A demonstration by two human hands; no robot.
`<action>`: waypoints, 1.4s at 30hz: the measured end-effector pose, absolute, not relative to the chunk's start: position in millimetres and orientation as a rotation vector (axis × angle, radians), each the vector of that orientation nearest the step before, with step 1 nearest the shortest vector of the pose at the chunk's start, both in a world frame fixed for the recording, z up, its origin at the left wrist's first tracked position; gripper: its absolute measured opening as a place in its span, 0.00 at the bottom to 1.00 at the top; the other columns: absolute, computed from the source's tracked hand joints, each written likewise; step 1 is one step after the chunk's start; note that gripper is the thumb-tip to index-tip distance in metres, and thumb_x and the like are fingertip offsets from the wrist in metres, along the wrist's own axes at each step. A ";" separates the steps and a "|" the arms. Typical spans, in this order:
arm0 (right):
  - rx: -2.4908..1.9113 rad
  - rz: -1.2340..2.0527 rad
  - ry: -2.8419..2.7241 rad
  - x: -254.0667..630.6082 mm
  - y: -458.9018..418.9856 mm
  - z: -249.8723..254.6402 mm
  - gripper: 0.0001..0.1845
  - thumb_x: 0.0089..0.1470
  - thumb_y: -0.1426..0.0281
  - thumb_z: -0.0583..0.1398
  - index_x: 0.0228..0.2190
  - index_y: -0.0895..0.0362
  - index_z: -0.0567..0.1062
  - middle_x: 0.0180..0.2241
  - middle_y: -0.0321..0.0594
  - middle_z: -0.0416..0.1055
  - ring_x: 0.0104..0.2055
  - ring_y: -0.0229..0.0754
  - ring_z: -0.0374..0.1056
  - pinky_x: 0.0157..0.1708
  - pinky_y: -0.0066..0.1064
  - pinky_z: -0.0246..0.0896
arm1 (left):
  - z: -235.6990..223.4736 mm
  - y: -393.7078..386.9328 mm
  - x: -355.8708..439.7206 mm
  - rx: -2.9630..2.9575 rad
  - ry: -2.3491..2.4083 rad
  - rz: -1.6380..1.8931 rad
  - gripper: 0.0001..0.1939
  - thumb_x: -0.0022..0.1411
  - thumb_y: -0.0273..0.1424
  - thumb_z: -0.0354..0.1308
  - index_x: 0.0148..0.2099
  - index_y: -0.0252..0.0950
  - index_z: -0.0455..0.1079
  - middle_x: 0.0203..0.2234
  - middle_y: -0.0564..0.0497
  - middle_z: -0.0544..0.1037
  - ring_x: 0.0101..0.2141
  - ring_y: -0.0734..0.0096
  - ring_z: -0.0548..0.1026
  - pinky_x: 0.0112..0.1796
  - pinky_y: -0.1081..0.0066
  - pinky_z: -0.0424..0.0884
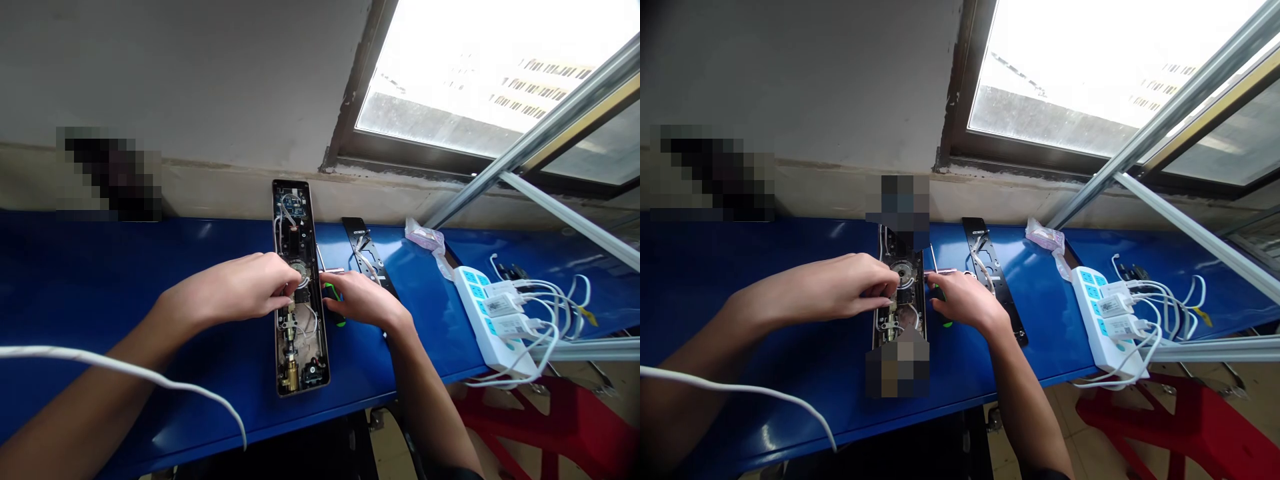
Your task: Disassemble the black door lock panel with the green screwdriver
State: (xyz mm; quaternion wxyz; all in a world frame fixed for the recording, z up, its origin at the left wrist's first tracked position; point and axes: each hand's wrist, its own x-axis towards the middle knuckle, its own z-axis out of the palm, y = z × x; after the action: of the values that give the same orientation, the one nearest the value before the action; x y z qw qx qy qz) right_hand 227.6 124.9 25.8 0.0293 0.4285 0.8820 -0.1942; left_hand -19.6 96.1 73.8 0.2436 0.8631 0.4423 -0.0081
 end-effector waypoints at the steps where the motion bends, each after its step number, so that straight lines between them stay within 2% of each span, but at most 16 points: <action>1: 1.330 -0.601 2.712 228.4 123.6 26.6 0.15 0.62 0.68 0.60 0.50 0.50 0.76 0.43 0.41 0.80 0.40 0.46 0.75 0.37 0.33 0.62 | 74.1 95.9 -18.8 2.357 1.206 -0.016 0.07 0.66 0.28 0.60 0.33 0.39 0.73 0.27 0.53 0.77 0.27 0.70 0.72 0.27 0.70 0.58; 8: 1.457 -0.570 2.677 236.2 113.8 47.4 0.25 0.65 0.61 0.59 0.62 0.45 0.71 0.39 0.42 0.81 0.38 0.49 0.76 0.36 0.38 0.65 | 67.8 100.8 -22.6 2.361 1.181 0.088 0.08 0.66 0.29 0.59 0.32 0.39 0.73 0.26 0.53 0.77 0.25 0.71 0.71 0.26 0.70 0.59; 14: 1.579 -0.641 2.801 222.7 127.5 69.4 0.21 0.69 0.63 0.54 0.60 0.51 0.71 0.40 0.44 0.81 0.35 0.43 0.75 0.34 0.35 0.64 | 74.4 103.5 -33.0 2.341 1.379 0.118 0.13 0.68 0.36 0.57 0.30 0.40 0.69 0.23 0.53 0.74 0.21 0.71 0.68 0.24 0.70 0.55; 17: 1.601 -0.794 2.868 208.3 141.7 64.3 0.19 0.68 0.59 0.55 0.55 0.53 0.73 0.36 0.40 0.81 0.32 0.39 0.75 0.33 0.32 0.65 | 76.7 103.7 -37.6 2.343 1.475 0.122 0.13 0.67 0.37 0.58 0.29 0.40 0.67 0.22 0.54 0.74 0.21 0.71 0.67 0.24 0.69 0.54; 18: 1.606 -0.846 2.876 203.8 145.9 60.6 0.20 0.67 0.59 0.56 0.56 0.52 0.71 0.33 0.38 0.81 0.32 0.39 0.75 0.33 0.32 0.65 | 76.9 103.5 -38.5 2.343 1.479 0.115 0.13 0.66 0.37 0.59 0.29 0.40 0.67 0.22 0.54 0.74 0.21 0.71 0.67 0.24 0.69 0.54; 23: 1.628 -1.079 2.847 189.7 156.1 44.2 0.37 0.60 0.68 0.58 0.68 0.53 0.56 0.24 0.32 0.77 0.26 0.40 0.74 0.31 0.32 0.67 | 77.8 101.7 -37.2 2.343 1.479 0.080 0.10 0.65 0.34 0.58 0.31 0.40 0.66 0.24 0.53 0.75 0.23 0.69 0.69 0.26 0.68 0.54; 26: 1.634 -1.201 2.810 185.9 157.0 41.9 0.45 0.57 0.72 0.55 0.72 0.52 0.46 0.21 0.28 0.75 0.21 0.39 0.72 0.29 0.32 0.70 | 79.6 101.0 -35.1 2.340 1.484 0.067 0.09 0.64 0.31 0.57 0.31 0.40 0.65 0.24 0.54 0.75 0.23 0.69 0.69 0.26 0.68 0.54; 28: 1.645 -1.250 2.794 184.0 157.4 42.1 0.49 0.55 0.74 0.55 0.73 0.51 0.42 0.20 0.26 0.74 0.19 0.39 0.71 0.28 0.32 0.71 | 80.7 100.8 -35.3 2.341 1.489 0.074 0.08 0.64 0.31 0.56 0.31 0.40 0.64 0.24 0.53 0.75 0.23 0.69 0.69 0.26 0.68 0.54; 35: 1.624 -1.425 2.714 182.6 151.9 44.7 0.54 0.53 0.75 0.57 0.74 0.50 0.37 0.21 0.28 0.75 0.19 0.41 0.74 0.20 0.30 0.69 | 80.5 99.7 -40.7 2.339 1.443 0.094 0.08 0.64 0.32 0.57 0.31 0.40 0.66 0.24 0.53 0.74 0.23 0.69 0.68 0.25 0.68 0.54; 42: 1.520 -1.618 2.658 184.6 142.5 39.6 0.54 0.53 0.78 0.56 0.74 0.46 0.39 0.20 0.25 0.73 0.18 0.38 0.73 0.18 0.24 0.67 | 83.5 99.0 -47.2 2.308 1.359 0.068 0.07 0.62 0.30 0.57 0.31 0.39 0.66 0.24 0.54 0.74 0.22 0.71 0.67 0.25 0.69 0.55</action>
State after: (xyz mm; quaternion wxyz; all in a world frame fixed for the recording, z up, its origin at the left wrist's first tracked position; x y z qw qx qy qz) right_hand 184.6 142.5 39.6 -0.1603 0.4332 0.7576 -0.4612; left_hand -47.2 99.0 83.5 0.2291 0.8386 0.4937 0.0246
